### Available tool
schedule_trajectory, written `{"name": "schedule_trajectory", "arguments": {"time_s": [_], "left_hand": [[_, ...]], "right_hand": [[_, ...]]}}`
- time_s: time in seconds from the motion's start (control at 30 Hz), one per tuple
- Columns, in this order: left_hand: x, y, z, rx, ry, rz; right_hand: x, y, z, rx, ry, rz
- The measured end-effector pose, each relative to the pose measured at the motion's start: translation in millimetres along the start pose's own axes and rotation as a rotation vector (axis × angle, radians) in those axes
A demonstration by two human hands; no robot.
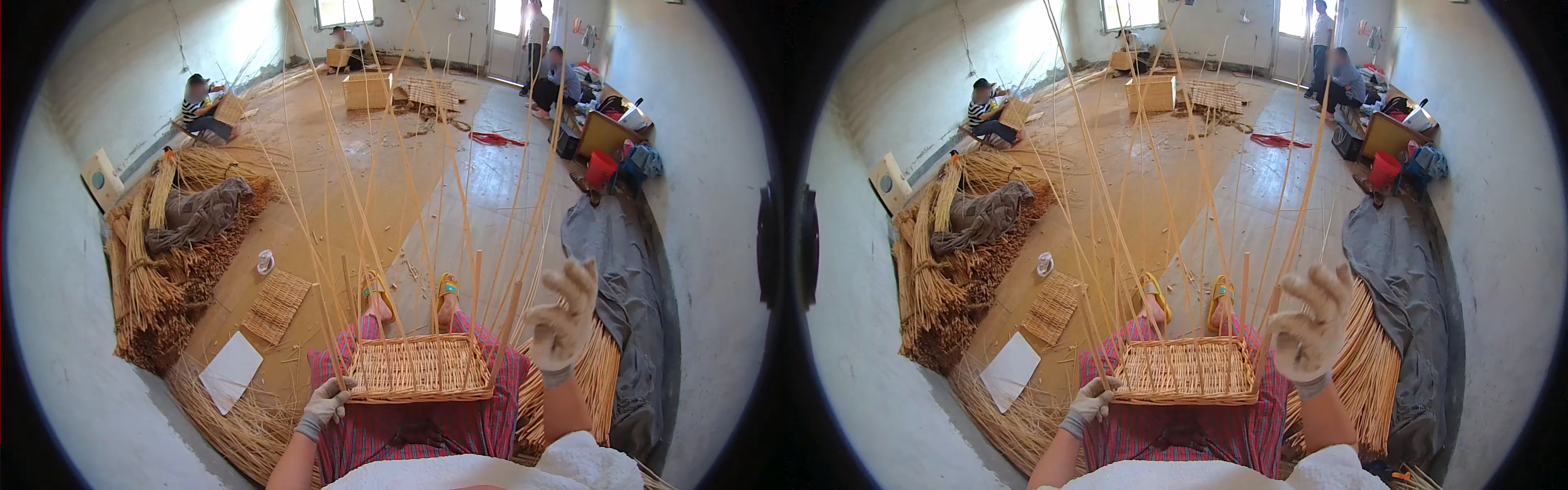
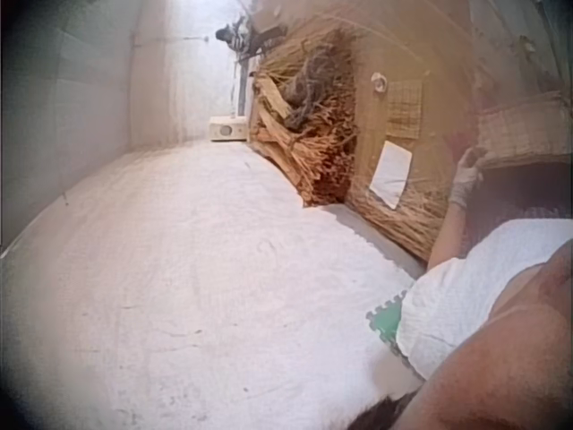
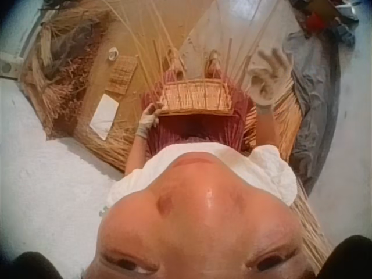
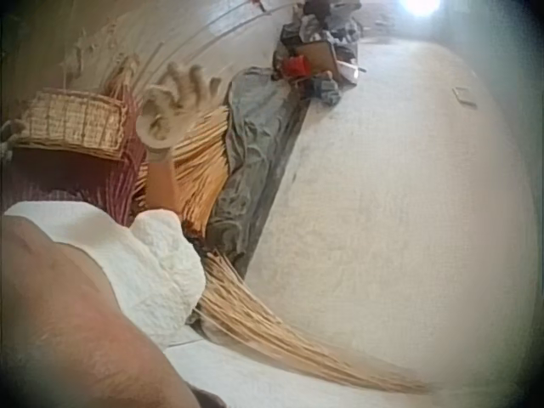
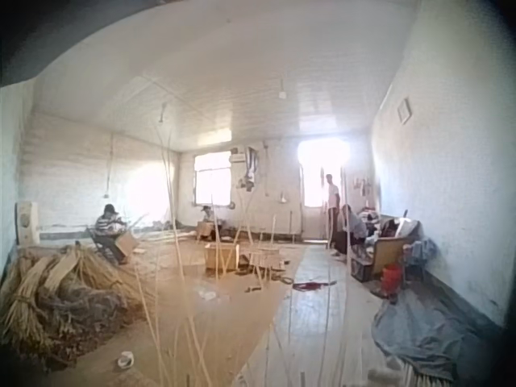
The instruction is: Weaving a rectangular wicker basket using long plant stalks.
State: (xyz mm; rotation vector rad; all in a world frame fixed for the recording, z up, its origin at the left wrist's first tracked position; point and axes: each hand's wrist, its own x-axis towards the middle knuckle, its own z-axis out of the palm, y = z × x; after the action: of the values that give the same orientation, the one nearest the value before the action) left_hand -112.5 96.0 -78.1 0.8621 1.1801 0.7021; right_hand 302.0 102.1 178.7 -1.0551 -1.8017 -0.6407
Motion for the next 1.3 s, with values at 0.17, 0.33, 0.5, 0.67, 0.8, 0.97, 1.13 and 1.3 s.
{"name": "schedule_trajectory", "arguments": {"time_s": [0.17,0.33,0.5,0.67,0.8,0.97,1.13,1.3], "left_hand": [[1.0,-0.9,-1.3,0.015,-0.009,0.026],[2.7,-0.4,-2.2,0.003,-0.012,0.014],[1.8,-1.4,-1.8,-0.014,0.001,0.009],[1.3,-1.4,-2.0,-0.006,-0.019,0.043],[3.2,-3.2,-2.5,0.054,0.005,0.024],[5.2,-9.4,-5.4,-0.042,-0.020,0.073],[8.7,-9.7,-8.3,-0.072,-0.009,0.048],[7.5,-6.9,-6.4,-0.087,-0.019,0.072]], "right_hand": [[-41.7,-9.8,12.7,0.053,0.022,0.196],[-45.8,-3.7,11.2,0.100,0.075,0.329],[-24.6,6.6,0.5,0.054,0.080,0.195],[31.3,33.9,-6.5,-0.034,0.326,-0.024],[58.8,47.0,-7.9,-0.060,0.304,0.217],[36.1,31.0,-17.6,-0.157,0.246,0.070],[6.6,19.8,-11.5,-0.063,0.194,0.125],[-5.8,22.0,-10.0,-0.073,0.232,0.180]]}}
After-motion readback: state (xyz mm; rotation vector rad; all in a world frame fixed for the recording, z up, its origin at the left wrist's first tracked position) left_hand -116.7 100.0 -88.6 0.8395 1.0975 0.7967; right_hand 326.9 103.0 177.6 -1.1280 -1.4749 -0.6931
